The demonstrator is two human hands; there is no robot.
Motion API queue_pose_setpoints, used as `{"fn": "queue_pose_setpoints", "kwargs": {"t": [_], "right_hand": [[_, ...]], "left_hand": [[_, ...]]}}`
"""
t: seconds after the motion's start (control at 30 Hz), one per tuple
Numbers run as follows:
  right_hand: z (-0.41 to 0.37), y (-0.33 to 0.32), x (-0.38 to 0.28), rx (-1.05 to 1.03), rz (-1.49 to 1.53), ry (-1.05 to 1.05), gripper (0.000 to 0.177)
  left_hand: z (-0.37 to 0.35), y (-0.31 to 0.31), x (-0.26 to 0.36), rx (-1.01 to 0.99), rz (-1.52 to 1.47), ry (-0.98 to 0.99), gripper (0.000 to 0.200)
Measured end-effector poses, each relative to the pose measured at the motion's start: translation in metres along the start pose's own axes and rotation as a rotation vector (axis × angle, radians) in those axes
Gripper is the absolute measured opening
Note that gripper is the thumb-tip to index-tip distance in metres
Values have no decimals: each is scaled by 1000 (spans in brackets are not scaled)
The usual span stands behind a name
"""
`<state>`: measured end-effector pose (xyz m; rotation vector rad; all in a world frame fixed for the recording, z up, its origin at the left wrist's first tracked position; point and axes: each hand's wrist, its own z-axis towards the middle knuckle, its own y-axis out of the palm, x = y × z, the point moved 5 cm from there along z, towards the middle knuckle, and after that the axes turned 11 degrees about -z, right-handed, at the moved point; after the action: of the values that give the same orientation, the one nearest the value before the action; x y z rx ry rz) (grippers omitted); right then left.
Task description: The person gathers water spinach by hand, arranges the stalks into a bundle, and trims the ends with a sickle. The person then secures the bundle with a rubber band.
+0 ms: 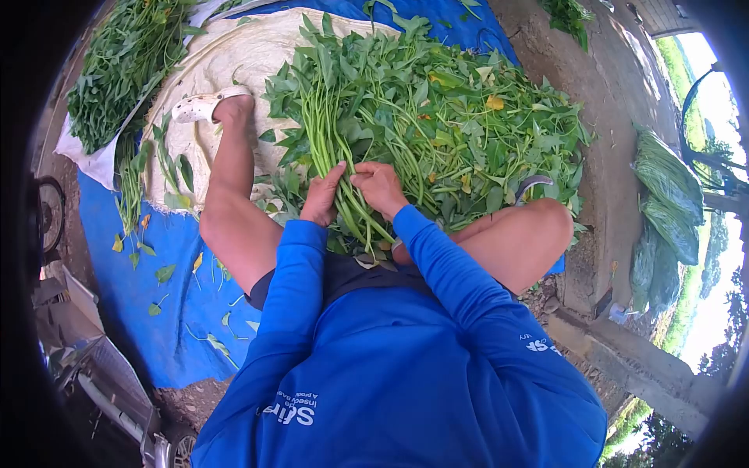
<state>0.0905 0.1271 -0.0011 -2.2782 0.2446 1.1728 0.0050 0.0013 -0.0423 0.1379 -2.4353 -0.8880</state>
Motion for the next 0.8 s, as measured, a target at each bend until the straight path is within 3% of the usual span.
{"fn": "queue_pose_setpoints", "kwargs": {"t": [0.1,0.13,0.23,0.27,0.37,0.4,0.5,0.53,0.6,0.7,0.77,0.8], "right_hand": [[6,6,22,-38,93,125,38],[8,11,29,-49,150,167,35],[1,22,32,-48,90,158,31],[0,29,31,-87,16,114,27],[4,51,54,-331,-45,116,24],[-2,48,41,-430,-46,221,21],[11,16,-3,-208,-525,-200,24],[16,6,-22,-43,-316,-230,28],[36,-1,-58,1,-147,-213,34],[62,12,-92,139,-120,-301,35],[95,21,-79,158,-106,-290,33],[106,25,-74,161,-101,-286,32]], "left_hand": [[3,-6,-12,15,-74,-230,44],[4,-9,-15,62,-46,-222,58],[-3,-15,-13,495,207,249,70],[9,-23,-23,392,212,285,65],[13,-40,-41,288,73,-117,44],[21,-54,-48,390,36,-98,28],[0,-47,-25,386,309,-57,24],[-5,-41,-21,393,245,5,20],[-17,-22,-4,304,398,142,19],[-27,-5,11,274,659,328,22],[-32,5,18,291,840,451,25],[-46,20,29,279,812,405,30]]}}
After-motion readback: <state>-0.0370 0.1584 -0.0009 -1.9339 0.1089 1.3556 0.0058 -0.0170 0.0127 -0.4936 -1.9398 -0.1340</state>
